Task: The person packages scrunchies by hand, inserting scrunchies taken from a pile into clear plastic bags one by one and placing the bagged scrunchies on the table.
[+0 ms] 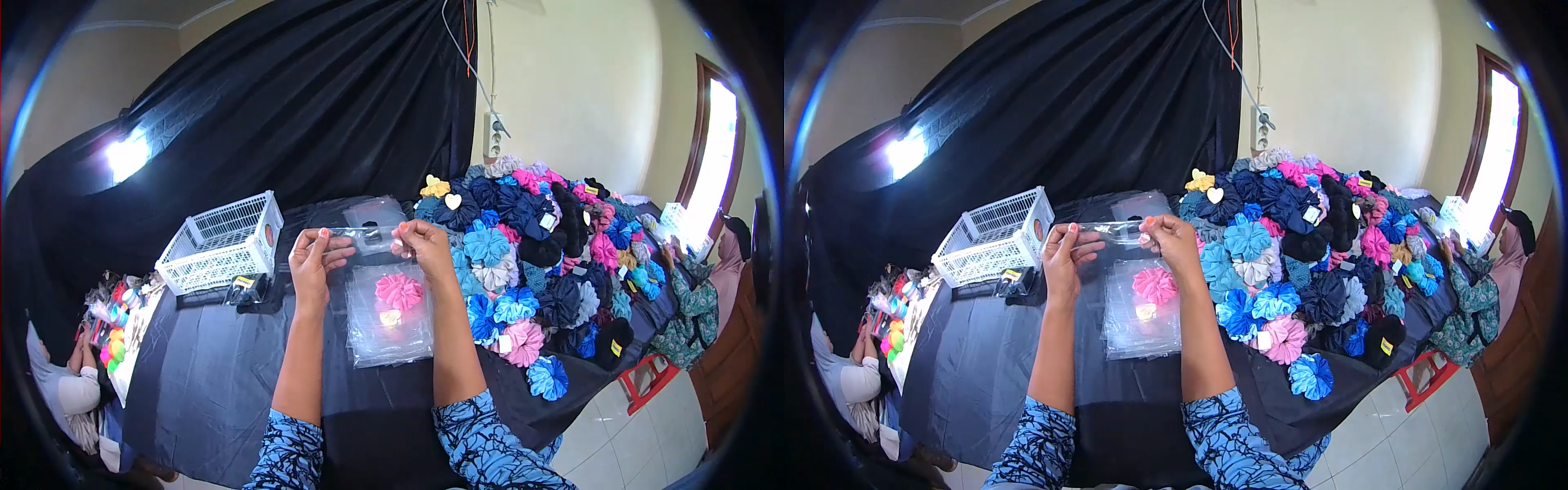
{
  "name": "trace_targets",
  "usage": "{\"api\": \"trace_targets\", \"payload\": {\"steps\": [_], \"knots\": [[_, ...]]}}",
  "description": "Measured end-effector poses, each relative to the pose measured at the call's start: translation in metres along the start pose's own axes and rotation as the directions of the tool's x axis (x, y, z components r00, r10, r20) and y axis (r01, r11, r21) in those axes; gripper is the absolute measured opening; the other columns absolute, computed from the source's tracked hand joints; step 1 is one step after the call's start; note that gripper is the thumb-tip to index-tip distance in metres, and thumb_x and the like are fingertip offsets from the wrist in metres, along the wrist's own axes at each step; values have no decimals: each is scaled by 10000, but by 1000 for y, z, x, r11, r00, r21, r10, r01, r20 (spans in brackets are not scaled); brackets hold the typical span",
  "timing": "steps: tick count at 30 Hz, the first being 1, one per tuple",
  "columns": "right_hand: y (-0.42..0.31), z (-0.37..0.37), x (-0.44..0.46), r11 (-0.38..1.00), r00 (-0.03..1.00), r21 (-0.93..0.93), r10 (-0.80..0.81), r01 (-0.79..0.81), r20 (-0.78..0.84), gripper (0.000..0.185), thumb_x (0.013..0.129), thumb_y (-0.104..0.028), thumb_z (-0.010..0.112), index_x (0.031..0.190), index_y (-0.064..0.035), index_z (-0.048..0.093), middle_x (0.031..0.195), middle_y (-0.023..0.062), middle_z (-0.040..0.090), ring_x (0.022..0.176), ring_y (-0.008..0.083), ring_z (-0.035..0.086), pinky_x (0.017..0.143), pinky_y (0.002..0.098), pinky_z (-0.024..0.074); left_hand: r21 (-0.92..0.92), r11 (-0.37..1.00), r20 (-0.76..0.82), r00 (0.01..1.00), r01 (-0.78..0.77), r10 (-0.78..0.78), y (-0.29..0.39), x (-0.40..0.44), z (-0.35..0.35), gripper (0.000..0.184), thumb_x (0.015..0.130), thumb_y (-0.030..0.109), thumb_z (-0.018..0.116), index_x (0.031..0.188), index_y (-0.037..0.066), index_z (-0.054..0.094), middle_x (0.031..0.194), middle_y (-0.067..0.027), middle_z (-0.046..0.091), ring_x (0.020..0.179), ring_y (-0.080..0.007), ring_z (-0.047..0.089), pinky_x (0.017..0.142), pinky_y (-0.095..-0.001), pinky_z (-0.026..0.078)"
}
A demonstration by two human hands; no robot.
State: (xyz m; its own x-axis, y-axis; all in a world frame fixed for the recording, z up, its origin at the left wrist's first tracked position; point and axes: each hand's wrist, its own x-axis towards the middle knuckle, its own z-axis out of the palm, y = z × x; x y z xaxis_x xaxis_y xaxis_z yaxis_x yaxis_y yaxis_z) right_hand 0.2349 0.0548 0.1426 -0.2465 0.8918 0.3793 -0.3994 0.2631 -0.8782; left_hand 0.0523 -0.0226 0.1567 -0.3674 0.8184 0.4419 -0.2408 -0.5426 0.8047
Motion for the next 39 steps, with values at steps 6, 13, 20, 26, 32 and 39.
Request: {"api": "trace_targets", "payload": {"steps": [6, 13, 20, 26, 32, 39], "knots": [[4, -1, 4, 992, 984, -91, -101, 88, -147, 221, 868, -254, 666, 828, -37, 655, 721, 4, 639, 618, 61, 568, 553, 203, 433, 86, 996, 41, 999, -26, 22, -1, -4, 4, 209, 938, 285, 553, 943, 77, 534, 770, -139, 680, 562, -186, 666, 474, -190, 468], [5, 1, 6, 987, 974, 33, -152, 159, -169, 232, 854, -239, 687, 913, -17, 655, 796, 11, 647, 692, 65, 575, 598, 215, 455, 95, 993, 35, 997, -75, 72, -3, -6, 7, 213, 958, 289, 516, 962, 76, 526, 736, -129, 674, 554, -171, 657, 478, -183, 446], [-7, 4, 0, 988, 989, 45, -148, 148, 11, 433, 790, -102, 732, 1168, -19, 536, 785, 9, 627, 705, 77, 593, 583, 212, 459, 110, 991, -28, 997, -74, 77, -5, -4, 5, 197, 971, 276, 493, 967, 80, 519, 743, -101, 678, 591, -147, 660, 508, -176, 442], [-16, 18, -8, 983, 992, -129, -126, 128, 29, 487, 756, 1, 716, 1194, -20, 502, 739, 5, 600, 653, 68, 574, 569, 195, 439, 584, 703, -56, 844, -406, 534, -15, 3, 1, 267, 916, 180, 557, 1162, 78, 547, 1130, -92, 627, 1167, -230, 518, 967, -378, 377], [-8, 33, -13, 918, 963, -303, -212, 256, 168, 498, 747, 74, 671, 1203, -12, 489, 717, 67, 621, 666, 76, 596, 596, 213, 457, 823, 310, 326, 843, -475, 428, 8, -18, 18, 241, 837, 284, 652, 1049, 170, 667, 1126, -15, 632, 1291, -267, 399, 1060, -545, 159], [-22, 47, -23, 905, 952, -336, -183, 261, 245, 517, 758, 77, 644, 1238, -17, 478, 696, 69, 618, 663, 90, 610, 603, 224, 466, 756, 473, 232, 861, -453, 453, 2, -13, 13, 140, 837, 221, 650, 815, 85, 675, 893, -48, 676, 1071, -239, 579, 927, -386, 342]]}}
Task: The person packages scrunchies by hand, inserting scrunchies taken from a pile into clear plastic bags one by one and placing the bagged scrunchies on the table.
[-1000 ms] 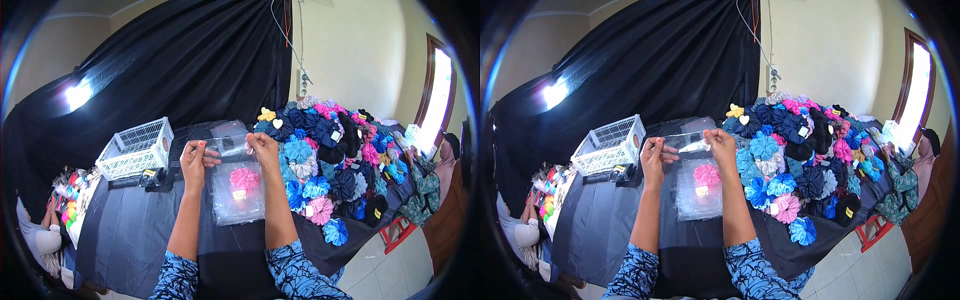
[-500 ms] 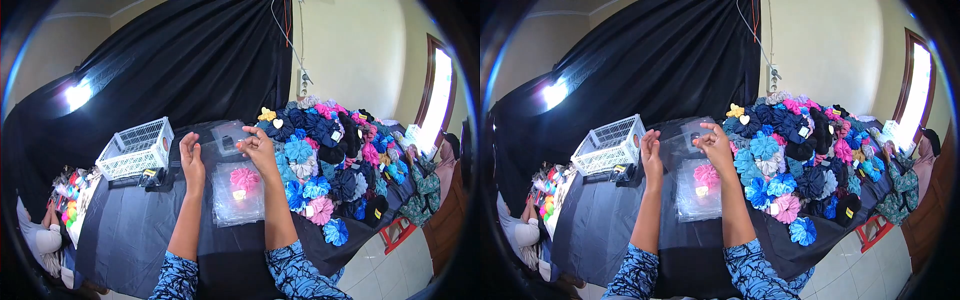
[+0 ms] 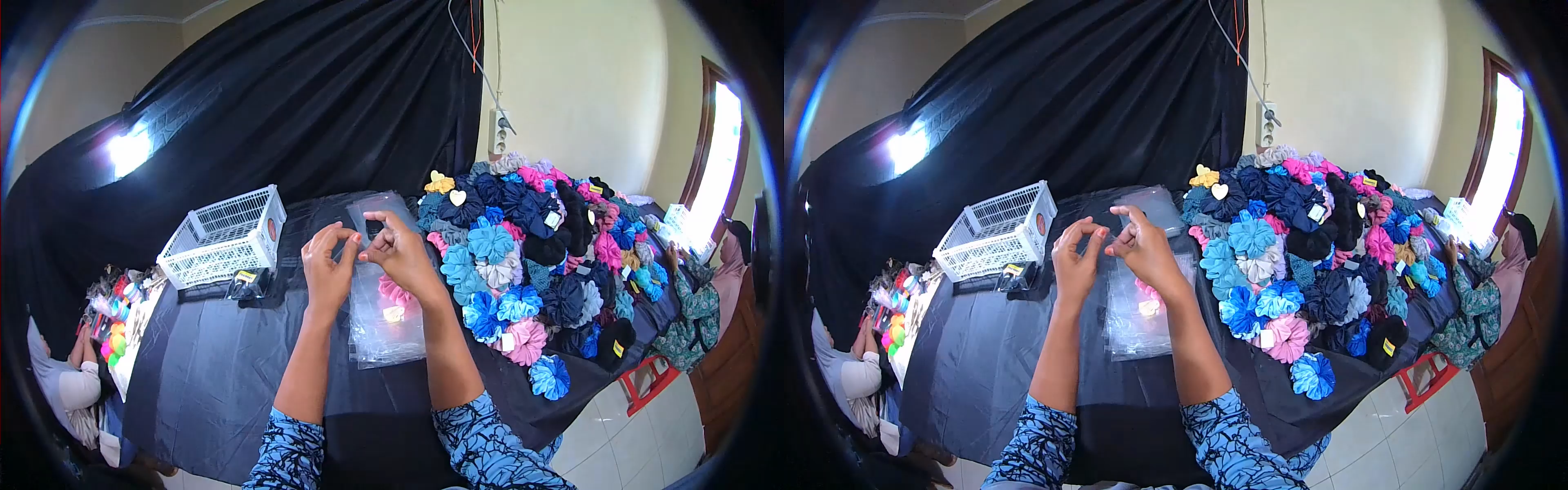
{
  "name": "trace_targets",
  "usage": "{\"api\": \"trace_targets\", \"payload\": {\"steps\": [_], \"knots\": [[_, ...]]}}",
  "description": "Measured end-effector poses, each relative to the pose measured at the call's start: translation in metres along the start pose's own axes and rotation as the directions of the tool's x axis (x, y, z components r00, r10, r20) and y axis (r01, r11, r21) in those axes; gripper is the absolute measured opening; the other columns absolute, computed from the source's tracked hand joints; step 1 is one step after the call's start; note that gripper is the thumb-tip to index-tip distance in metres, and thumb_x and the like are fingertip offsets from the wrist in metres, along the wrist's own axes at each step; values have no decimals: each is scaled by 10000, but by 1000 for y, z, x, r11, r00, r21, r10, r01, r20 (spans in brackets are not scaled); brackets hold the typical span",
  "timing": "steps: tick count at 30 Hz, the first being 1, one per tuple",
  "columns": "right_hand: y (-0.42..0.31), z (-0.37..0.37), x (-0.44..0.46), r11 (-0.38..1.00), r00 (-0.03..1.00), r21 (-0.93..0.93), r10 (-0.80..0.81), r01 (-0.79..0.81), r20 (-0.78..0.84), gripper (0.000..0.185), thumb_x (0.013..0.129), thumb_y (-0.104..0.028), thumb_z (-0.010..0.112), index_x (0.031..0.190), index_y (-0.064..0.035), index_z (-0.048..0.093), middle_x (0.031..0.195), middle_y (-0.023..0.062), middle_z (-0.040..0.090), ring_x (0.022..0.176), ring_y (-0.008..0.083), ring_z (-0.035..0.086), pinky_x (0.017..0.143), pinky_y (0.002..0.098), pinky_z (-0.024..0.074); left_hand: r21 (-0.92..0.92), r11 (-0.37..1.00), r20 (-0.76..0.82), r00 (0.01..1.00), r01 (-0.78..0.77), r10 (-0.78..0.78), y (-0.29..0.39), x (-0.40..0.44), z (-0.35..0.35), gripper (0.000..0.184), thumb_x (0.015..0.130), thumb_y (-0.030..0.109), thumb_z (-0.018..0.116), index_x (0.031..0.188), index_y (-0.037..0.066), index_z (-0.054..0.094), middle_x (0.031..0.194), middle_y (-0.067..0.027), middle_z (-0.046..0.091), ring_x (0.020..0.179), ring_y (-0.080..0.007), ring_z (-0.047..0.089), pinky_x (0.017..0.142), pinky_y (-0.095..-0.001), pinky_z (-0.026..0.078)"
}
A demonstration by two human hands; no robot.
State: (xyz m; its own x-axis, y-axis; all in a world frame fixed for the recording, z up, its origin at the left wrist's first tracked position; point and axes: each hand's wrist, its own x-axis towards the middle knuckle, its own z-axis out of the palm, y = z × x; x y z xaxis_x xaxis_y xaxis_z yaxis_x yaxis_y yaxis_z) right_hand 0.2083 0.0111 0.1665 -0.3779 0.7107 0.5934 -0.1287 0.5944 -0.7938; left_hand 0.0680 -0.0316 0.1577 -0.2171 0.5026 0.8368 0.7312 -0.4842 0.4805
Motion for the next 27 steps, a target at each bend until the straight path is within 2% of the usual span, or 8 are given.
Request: {"api": "trace_targets", "payload": {"steps": [4, 8, 13, 15, 19, 24, 25, 27], "knots": [[5, -2, 1, 999, 999, 18, -32, 32, 39, 536, 743, 65, 665, 1239, -24, 482, 677, 63, 616, 654, 84, 610, 598, 218, 468, -26, 998, -26, 998, 59, -60, 3, 0, 0, 132, 839, 189, 650, 807, 61, 658, 850, -69, 674, 960, -205, 625, 848, -366, 408], [9, -8, 2, 998, 999, 60, 16, -19, 47, 491, 735, 59, 674, 1193, -10, 512, 676, 57, 625, 652, 77, 604, 592, 220, 468, -257, 957, -4, 990, 138, -144, 0, -2, 6, 144, 891, 176, 612, 862, 37, 633, 747, -75, 647, 674, -126, 621, 599, -267, 447], [16, -27, -2, 981, 965, -92, 187, -172, 183, 138, 747, 0, 696, 869, 24, 638, 693, 59, 651, 635, 81, 609, 574, 237, 481, -313, 922, -36, 968, 226, -250, 4, 0, -6, 164, 933, 199, 568, 909, 46, 621, 644, -53, 604, 494, -92, 563, 464, -226, 399], [14, -32, -3, 976, 959, -95, 213, -198, 188, 105, 749, -10, 701, 831, 22, 645, 704, 62, 657, 640, 84, 615, 574, 236, 482, 0, 997, -168, 983, 80, -79, -1, 2, -12, 147, 930, 194, 573, 899, 61, 627, 586, -38, 581, 461, -83, 542, 450, -235, 392], [8, -37, -3, 971, 961, -135, 220, -199, 166, 76, 756, -17, 701, 804, 21, 657, 724, 66, 670, 648, 83, 620, 568, 229, 477, 166, 984, -242, 965, -58, 97, -13, 6, -21, 156, 933, 212, 568, 951, 77, 642, 557, -32, 570, 443, -85, 523, 439, -234, 375], [3, -41, -3, 981, 981, -42, 190, -188, 49, 65, 763, 0, 697, 805, 27, 654, 721, 52, 664, 617, 69, 594, 559, 213, 465, -198, 954, -19, 972, 226, -234, -14, 12, -34, 232, 891, 290, 629, 895, 60, 658, 511, -10, 487, 439, -63, 461, 433, -236, 331], [4, -40, -4, 981, 981, 7, 192, -192, 26, 69, 760, 2, 697, 810, 24, 656, 722, 54, 665, 618, 68, 595, 558, 212, 465, -198, 954, -17, 972, 227, -235, -15, 11, -35, 232, 891, 290, 629, 895, 60, 658, 511, -10, 487, 439, -63, 461, 433, -236, 331], [1, -41, -4, 980, 981, -45, 194, -192, 28, 73, 757, 1, 701, 811, 23, 657, 718, 52, 664, 617, 67, 595, 556, 210, 464, 113, 991, 34, 997, 65, -69, -16, 11, -38, 228, 867, 269, 661, 804, 50, 655, 497, -18, 464, 438, -69, 420, 430, -262, 308]]}}
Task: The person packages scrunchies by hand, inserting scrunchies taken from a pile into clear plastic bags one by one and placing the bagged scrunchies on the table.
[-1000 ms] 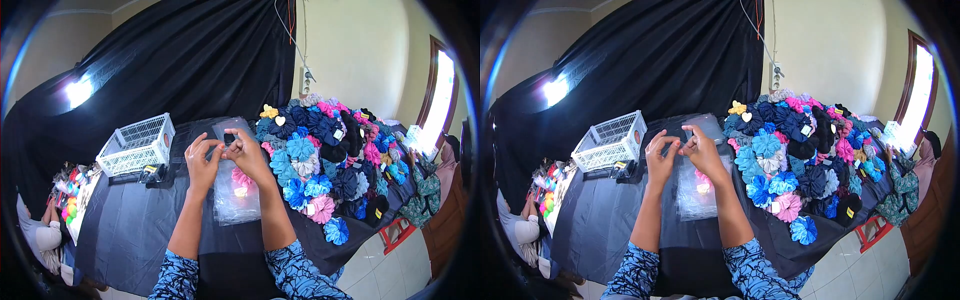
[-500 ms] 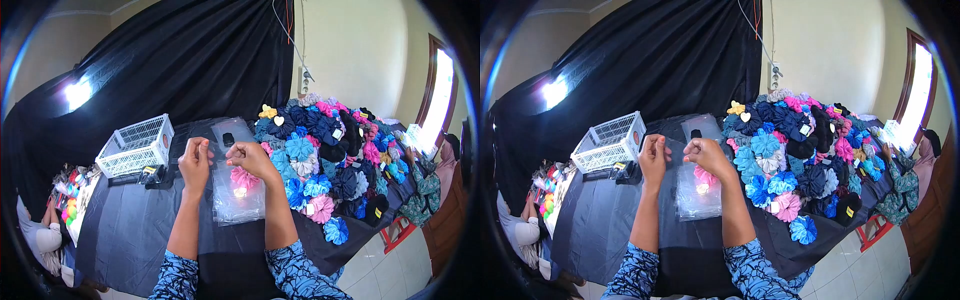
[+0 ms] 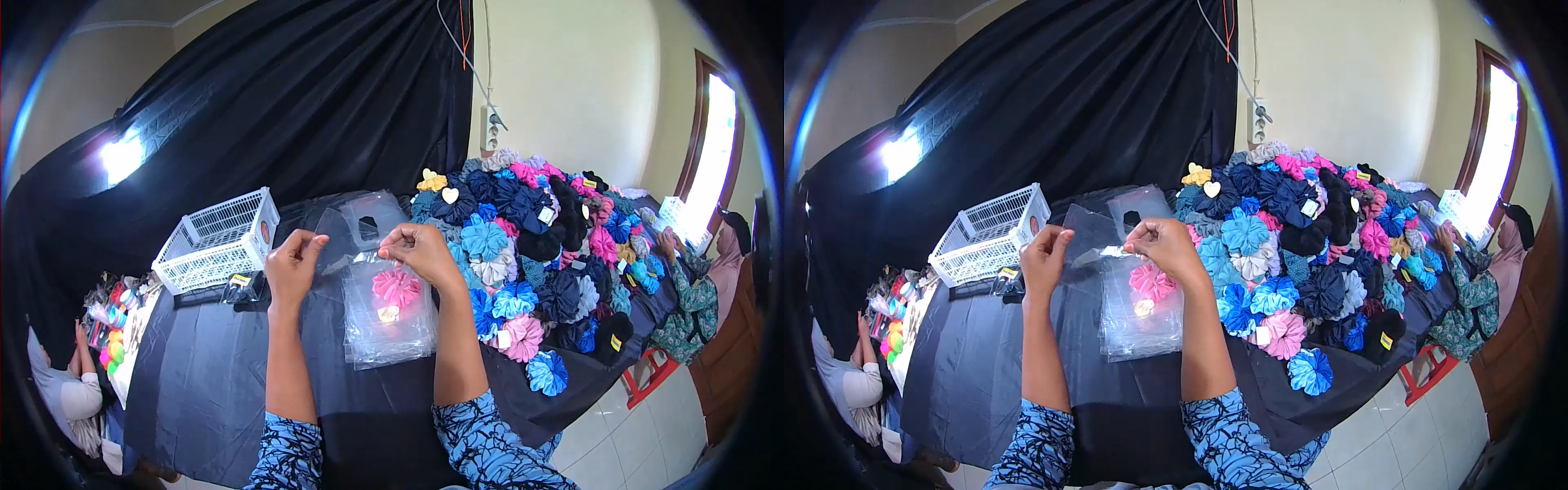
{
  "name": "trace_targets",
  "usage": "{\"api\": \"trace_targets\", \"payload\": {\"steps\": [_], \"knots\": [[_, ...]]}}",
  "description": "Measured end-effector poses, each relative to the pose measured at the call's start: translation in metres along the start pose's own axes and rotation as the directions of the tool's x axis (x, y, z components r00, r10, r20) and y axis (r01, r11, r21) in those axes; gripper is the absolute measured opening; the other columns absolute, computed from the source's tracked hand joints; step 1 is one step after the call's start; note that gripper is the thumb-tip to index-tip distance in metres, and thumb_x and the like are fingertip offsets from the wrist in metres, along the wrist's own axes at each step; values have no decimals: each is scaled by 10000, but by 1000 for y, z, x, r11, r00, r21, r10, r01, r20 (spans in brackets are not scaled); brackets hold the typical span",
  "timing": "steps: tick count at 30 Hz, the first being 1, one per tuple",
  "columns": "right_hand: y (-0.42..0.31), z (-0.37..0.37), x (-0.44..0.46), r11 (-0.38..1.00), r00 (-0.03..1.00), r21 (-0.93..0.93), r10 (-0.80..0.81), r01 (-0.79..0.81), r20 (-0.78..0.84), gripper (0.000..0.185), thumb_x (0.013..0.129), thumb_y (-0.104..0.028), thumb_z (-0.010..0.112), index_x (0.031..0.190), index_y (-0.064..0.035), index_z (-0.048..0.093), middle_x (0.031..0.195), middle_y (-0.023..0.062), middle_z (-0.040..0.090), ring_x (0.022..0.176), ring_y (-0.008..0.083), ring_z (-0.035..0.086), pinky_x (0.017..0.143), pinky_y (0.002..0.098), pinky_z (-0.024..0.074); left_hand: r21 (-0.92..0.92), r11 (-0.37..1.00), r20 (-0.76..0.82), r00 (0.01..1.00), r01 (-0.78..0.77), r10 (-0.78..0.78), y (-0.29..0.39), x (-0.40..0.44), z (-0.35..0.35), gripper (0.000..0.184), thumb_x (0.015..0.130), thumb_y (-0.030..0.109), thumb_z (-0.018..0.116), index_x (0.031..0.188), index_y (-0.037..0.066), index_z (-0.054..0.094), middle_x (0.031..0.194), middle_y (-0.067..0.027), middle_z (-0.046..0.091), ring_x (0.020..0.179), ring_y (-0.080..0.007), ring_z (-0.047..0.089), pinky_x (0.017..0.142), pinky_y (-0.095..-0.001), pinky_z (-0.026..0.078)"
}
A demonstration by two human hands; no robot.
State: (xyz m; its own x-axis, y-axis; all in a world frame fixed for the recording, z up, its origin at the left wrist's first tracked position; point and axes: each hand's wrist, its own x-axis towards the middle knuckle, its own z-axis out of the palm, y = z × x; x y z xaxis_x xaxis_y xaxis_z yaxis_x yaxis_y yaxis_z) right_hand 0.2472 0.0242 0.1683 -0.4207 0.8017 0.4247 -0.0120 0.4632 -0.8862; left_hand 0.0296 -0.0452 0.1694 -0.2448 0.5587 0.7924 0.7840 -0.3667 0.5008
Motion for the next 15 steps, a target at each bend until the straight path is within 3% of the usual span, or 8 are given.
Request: {"api": "trace_targets", "payload": {"steps": [5, 7, 8, 10, 13, 14, 15], "knots": [[7, -3, 4, 999, 1000, -34, -17, 18, 13, 217, 739, -24, 735, 930, 15, 638, 724, 48, 661, 620, 74, 594, 564, 214, 465, -33, 999, -44, 999, -7, 6, -3, 0, 6, 243, 854, 236, 675, 729, 33, 628, 495, -21, 432, 454, -69, 358, 433, -276, 281], [8, -4, 4, 995, 998, 100, -20, 26, -64, 463, 720, -50, 766, 1125, 1, 548, 776, 60, 658, 653, 95, 601, 585, 226, 475, -73, 997, -78, 997, -5, -1, -5, 0, 6, 251, 860, 228, 669, 720, 27, 618, 496, -17, 416, 463, -64, 334, 435, -274, 273], [9, -7, 4, 995, 997, 93, -22, 29, -68, 463, 720, -50, 766, 1125, 1, 548, 776, 60, 658, 653, 95, 601, 585, 226, 475, -132, 991, -131, 990, 34, -52, -5, 1, 5, 261, 867, 225, 663, 716, 21, 604, 506, -14, 395, 485, -60, 317, 444, -270, 267], [9, -10, 1, 957, 997, 291, 42, -22, -62, 671, 709, -61, 781, 1271, -31, 416, 822, 78, 647, 689, 115, 605, 602, 237, 482, -199, 977, -179, 978, 69, -106, -5, 2, 14, 272, 873, 223, 658, 712, 15, 589, 516, -11, 375, 508, -56, 300, 452, -266, 261], [10, -7, 1, 924, 998, 379, 59, -47, -19, 703, 715, -7, 755, 1307, -52, 378, 837, 87, 628, 741, 165, 638, 658, 287, 535, -213, 974, -318, 936, 83, -150, -7, 3, 9, 349, 908, 221, 618, 667, -6, 507, 536, 7, 329, 569, -51, 289, 485, -245, 254], [8, -8, 1, 913, 998, 405, 61, -47, -21, 694, 721, 13, 741, 1308, -49, 375, 837, 84, 622, 747, 174, 644, 665, 298, 546, -226, 972, -268, 956, 58, -119, -18, 4, 10, 362, 911, 249, 615, 671, -3, 514, 511, 16, 346, 530, -51, 322, 471, -252, 277], [8, -8, 1, 916, 997, 399, 66, -49, -27, 694, 721, 13, 741, 1308, -49, 375, 837, 84, 622, 747, 174, 644, 665, 298, 546, -342, 923, -153, 959, 174, -237, -14, 1, 7, 304, 919, 255, 600, 757, 6, 540, 536, 14, 404, 520, -55, 355, 483, -250, 300]]}}
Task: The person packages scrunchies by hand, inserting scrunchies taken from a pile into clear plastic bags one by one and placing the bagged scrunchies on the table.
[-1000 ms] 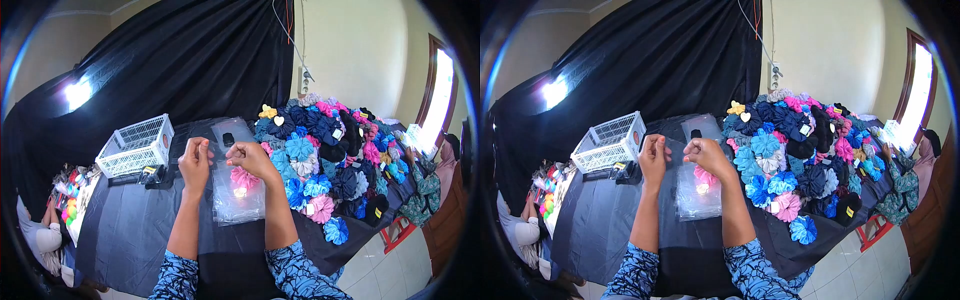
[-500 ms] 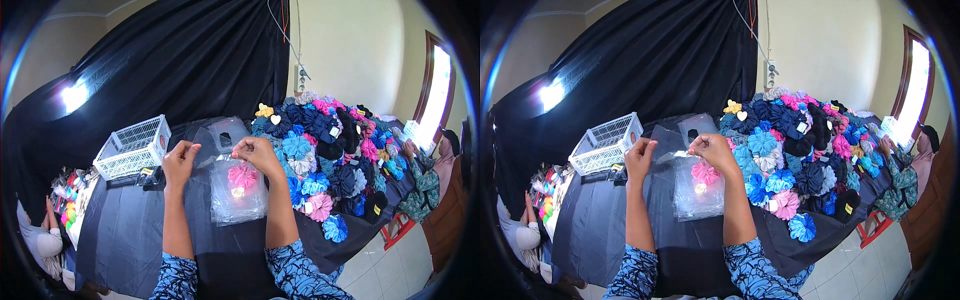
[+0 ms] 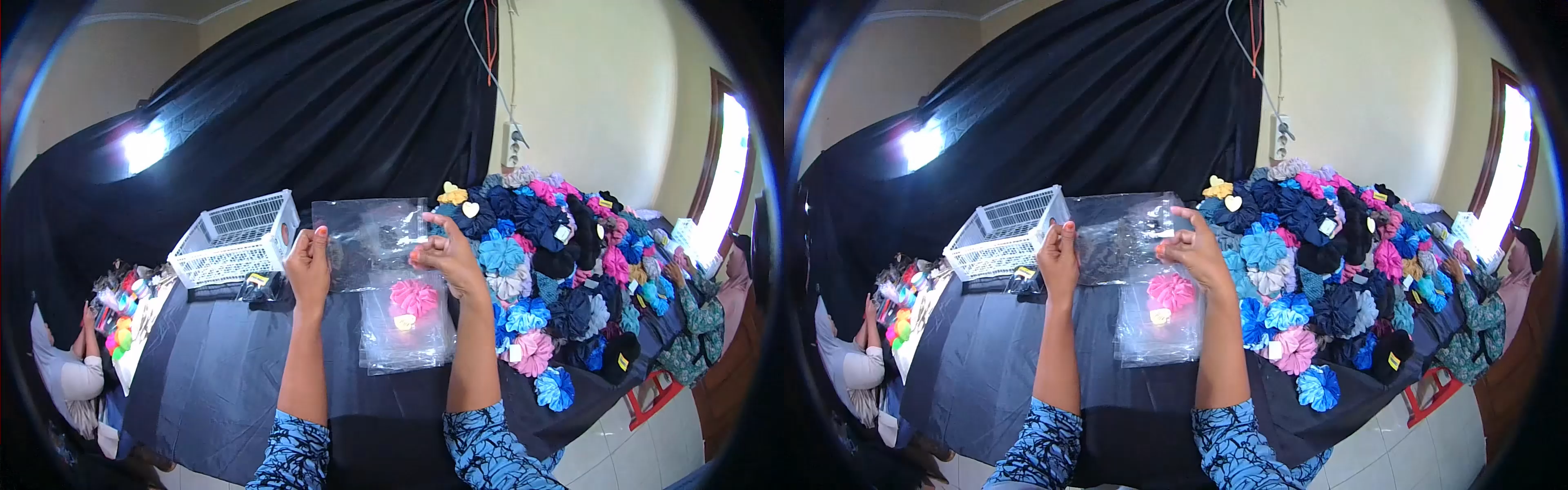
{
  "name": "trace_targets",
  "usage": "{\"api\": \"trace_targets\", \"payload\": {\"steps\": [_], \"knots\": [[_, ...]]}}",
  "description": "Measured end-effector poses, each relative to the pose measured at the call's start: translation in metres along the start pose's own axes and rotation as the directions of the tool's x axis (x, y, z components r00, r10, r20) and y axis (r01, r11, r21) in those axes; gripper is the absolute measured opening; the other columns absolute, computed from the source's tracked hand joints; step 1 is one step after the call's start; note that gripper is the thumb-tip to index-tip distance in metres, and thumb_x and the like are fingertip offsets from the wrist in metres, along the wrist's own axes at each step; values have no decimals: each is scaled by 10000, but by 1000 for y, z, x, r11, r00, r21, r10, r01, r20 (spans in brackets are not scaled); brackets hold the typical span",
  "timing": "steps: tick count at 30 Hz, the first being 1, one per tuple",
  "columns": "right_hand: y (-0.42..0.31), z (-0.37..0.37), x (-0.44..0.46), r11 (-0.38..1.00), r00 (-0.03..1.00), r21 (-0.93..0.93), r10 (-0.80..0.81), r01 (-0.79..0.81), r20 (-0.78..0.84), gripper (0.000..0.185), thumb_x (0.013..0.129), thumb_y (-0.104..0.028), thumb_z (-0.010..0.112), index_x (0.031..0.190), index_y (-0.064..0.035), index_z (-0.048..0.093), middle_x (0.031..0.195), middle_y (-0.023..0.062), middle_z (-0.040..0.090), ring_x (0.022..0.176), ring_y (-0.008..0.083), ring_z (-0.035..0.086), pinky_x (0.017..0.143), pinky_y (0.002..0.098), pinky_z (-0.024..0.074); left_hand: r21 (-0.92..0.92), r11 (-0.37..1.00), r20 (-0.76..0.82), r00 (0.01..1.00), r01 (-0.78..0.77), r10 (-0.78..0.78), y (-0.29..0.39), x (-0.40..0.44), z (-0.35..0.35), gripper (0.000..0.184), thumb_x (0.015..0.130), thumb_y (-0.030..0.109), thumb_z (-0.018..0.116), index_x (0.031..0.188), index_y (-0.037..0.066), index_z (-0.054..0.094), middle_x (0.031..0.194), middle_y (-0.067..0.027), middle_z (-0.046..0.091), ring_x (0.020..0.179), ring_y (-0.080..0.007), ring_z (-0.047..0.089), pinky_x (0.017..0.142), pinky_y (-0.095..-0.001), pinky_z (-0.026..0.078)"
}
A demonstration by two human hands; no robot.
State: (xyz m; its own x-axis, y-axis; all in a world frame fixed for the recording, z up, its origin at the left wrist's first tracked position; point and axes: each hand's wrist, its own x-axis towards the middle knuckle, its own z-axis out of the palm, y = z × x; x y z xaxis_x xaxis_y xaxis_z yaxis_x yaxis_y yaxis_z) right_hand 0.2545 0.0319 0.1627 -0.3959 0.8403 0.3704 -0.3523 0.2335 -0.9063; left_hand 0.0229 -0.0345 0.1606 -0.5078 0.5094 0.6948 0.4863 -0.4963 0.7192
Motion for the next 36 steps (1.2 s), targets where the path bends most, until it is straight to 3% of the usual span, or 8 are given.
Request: {"api": "trace_targets", "payload": {"steps": [2, 7, 11, 16, 22, 23, 25, 36], "knots": [[3, 1, 3, 996, 997, 63, -72, 70, 29, 667, 738, 47, 709, 1306, -42, 370, 818, 80, 605, 736, 174, 645, 656, 303, 555, -97, 985, 106, 985, 146, -136, 4, -1, 6, 263, 928, 262, 585, 843, 14, 567, 561, 12, 463, 510, -59, 388, 495, -247, 323], [-13, 10, -2, 999, 998, -20, -35, 34, -52, 628, 771, 59, 671, 1310, -49, 368, 795, 69, 587, 713, 178, 646, 615, 296, 554, 466, 768, -66, 848, -440, 526, 19, 0, 12, 559, 842, 284, 672, 1292, 61, 426, 1257, -138, 510, 1152, -280, 484, 973, -404, 374], [-9, 7, 0, 992, 991, 74, -97, 104, -97, 635, 792, 55, 640, 1333, -71, 333, 808, 78, 589, 680, 204, 652, 595, 318, 566, -41, 827, 445, 731, -560, 517, 34, -4, 9, 801, 628, 258, 825, 1312, 80, 448, 1417, -145, 382, 1353, -350, 279, 1105, -454, 231], [-13, 20, 0, 985, 991, 153, -59, 78, -124, 584, 847, 12, 579, 1351, -78, 296, 836, 110, 596, 688, 224, 660, 627, 343, 578, -23, 913, 667, 674, -406, 317, 53, -30, 26, 767, 647, 150, 794, 1335, 150, 453, 1386, -155, 431, 1331, -320, 351, 1032, -406, 368], [-12, 20, 1, 969, 993, 229, -76, 95, -90, 574, 878, -159, 604, 1349, -58, 291, 923, 158, 577, 718, 220, 656, 644, 314, 563, -52, 959, 415, 867, -279, 275, 27, -35, 44, 434, 863, 49, 583, 1280, 109, 479, 959, -146, 686, 765, -268, 697, 653, -319, 542], [-12, 20, 2, 964, 993, 248, -76, 96, -90, 605, 891, -254, 630, 1351, -52, 293, 925, 159, 581, 732, 210, 651, 656, 303, 551, -49, 959, 415, 867, -279, 274, 24, -35, 43, 434, 863, 49, 583, 1280, 109, 479, 959, -146, 686, 765, -268, 697, 653, -319, 542], [-1, 11, 12, 982, 964, 54, -167, 181, -205, 645, 880, -307, 640, 1358, -50, 292, 931, 151, 590, 758, 191, 640, 678, 283, 523, -384, 840, 514, 844, 384, -152, 35, -33, 38, 420, 896, 59, 559, 1298, 96, 443, 981, -172, 680, 800, -263, 696, 648, -289, 546], [-1, 0, 7, 997, 990, -27, -79, 77, -120, 422, 806, -236, 730, 1127, -44, 535, 884, 107, 669, 700, 147, 646, 606, 236, 471, -454, 602, 670, 697, 656, -255, 35, -23, 29, 244, 903, 80, 557, 1129, 45, 470, 939, -214, 664, 751, -285, 692, 578, -330, 596]]}}
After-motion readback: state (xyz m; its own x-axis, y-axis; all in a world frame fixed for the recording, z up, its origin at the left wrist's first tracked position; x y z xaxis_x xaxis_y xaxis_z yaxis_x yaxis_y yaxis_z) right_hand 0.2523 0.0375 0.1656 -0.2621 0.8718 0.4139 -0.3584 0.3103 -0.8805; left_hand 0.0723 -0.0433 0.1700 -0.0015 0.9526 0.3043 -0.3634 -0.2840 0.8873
